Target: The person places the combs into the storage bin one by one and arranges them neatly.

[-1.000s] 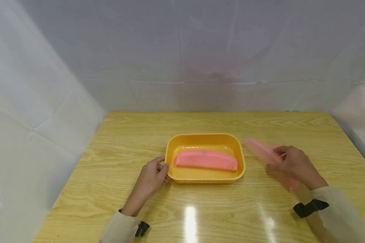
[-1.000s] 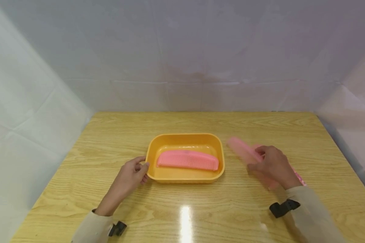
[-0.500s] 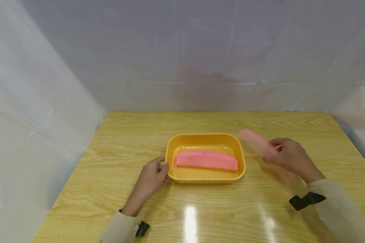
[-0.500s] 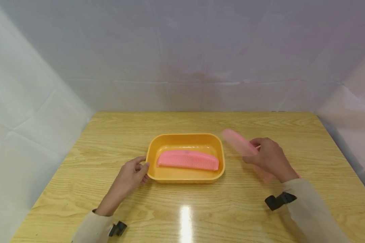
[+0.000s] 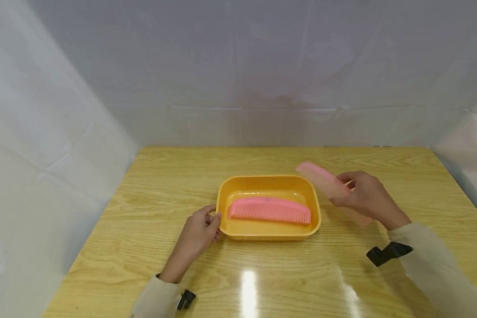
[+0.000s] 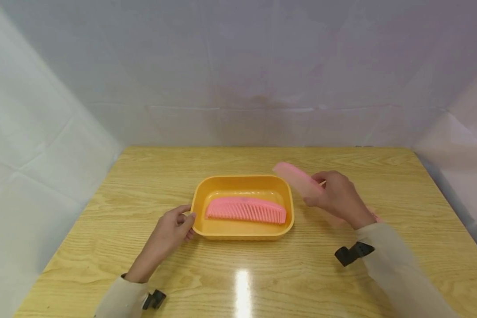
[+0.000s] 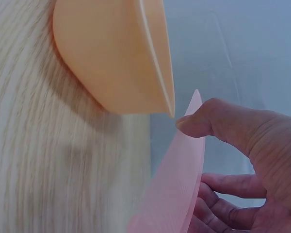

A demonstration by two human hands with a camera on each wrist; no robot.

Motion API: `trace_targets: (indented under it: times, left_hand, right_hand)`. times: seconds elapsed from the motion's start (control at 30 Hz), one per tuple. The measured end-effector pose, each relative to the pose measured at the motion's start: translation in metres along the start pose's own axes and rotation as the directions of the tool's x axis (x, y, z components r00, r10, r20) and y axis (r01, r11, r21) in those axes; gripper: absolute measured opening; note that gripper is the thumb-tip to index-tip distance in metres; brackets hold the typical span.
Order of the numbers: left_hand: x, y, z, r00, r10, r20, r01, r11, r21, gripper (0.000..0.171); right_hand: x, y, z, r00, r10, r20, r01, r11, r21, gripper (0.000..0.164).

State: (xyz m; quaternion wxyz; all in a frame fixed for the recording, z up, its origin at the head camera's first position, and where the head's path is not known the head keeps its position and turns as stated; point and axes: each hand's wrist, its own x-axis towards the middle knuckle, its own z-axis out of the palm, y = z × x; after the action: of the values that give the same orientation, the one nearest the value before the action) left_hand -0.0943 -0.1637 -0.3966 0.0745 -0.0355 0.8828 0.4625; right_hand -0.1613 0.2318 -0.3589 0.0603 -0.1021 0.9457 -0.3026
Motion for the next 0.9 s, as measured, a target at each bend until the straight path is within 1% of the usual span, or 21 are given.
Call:
trace_targets:
  times: [0.3, 0.5, 0.9]
  left_hand:
    - [-0.001, 0.001, 0.0, 1.0, 0.004, -0.002, -0.004, 1.0, 0.0, 0.045]
    - [-0.001, 0.001, 0.0, 1.0, 0.008, -0.001, -0.008, 1.0, -0.005, 0.045]
    - [-0.001, 0.001, 0.0, 1.0, 0.006, 0.003, -0.006, 1.0, -0.013, 0.044]
  right_hand:
    - [0.011, -0.018, 0.002, 0.998, -0.063, -0.007, 0.063, 0.998, 0.006, 0.059]
    - [0.015, -0.027, 0.007, 0.993, -0.117, -0.004, 0.117, 0.993, 0.028, 0.061]
    - [0.024, -0.043, 0.016, 0.985, -0.164, 0.047, 0.163, 0.986, 0.03, 0.061]
